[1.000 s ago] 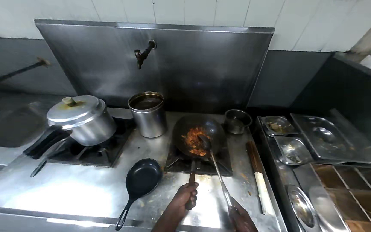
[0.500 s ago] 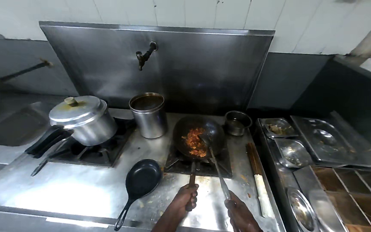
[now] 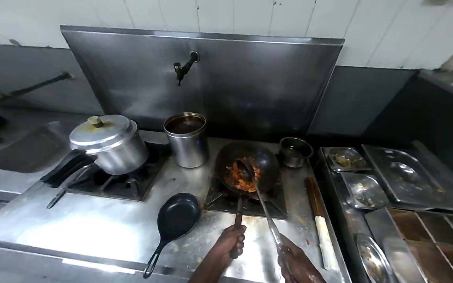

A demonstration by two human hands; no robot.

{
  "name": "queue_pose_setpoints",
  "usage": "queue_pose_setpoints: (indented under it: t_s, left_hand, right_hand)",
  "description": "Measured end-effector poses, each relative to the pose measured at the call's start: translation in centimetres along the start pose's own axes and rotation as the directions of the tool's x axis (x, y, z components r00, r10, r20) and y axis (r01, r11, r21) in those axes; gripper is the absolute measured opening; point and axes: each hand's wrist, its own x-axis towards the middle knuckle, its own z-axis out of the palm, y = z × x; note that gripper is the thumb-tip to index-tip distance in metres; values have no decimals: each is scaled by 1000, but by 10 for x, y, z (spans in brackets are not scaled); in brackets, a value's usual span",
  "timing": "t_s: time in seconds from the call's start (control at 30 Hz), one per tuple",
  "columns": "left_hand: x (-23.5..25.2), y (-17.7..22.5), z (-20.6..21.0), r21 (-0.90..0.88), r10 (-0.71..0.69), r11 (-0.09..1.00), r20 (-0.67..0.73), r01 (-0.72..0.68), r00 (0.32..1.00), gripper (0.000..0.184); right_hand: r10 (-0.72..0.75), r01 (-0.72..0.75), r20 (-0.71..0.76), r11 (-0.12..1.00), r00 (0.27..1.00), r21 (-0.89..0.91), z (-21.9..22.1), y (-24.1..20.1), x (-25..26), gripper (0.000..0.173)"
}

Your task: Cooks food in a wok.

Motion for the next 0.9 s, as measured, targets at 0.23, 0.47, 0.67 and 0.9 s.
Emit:
queue_pose_setpoints:
  t_s: [0.23,0.47,0.67,0.9]
  left_hand:
    - [3,-1,-2,-11,0,1000,7,0,1000,18]
    - [3,-2,-3,-10,3,1000,7,-3,1000,18]
    - [6,-2,-6,-5,4,1000,21,-4,1000,18]
    - [5,-3,-6,2,3,1000,19,-3,1000,17]
  right_hand:
    - [56,-56,58,998,997,-3,17,-8,19,53]
    - [100,-104,150,994,984,21,25,-13,20,50]
    - [-66,-40,345,956,936,292,-4,-9,0,48]
    - [-88,65,160,987,983,144,3,-9,-6,56]
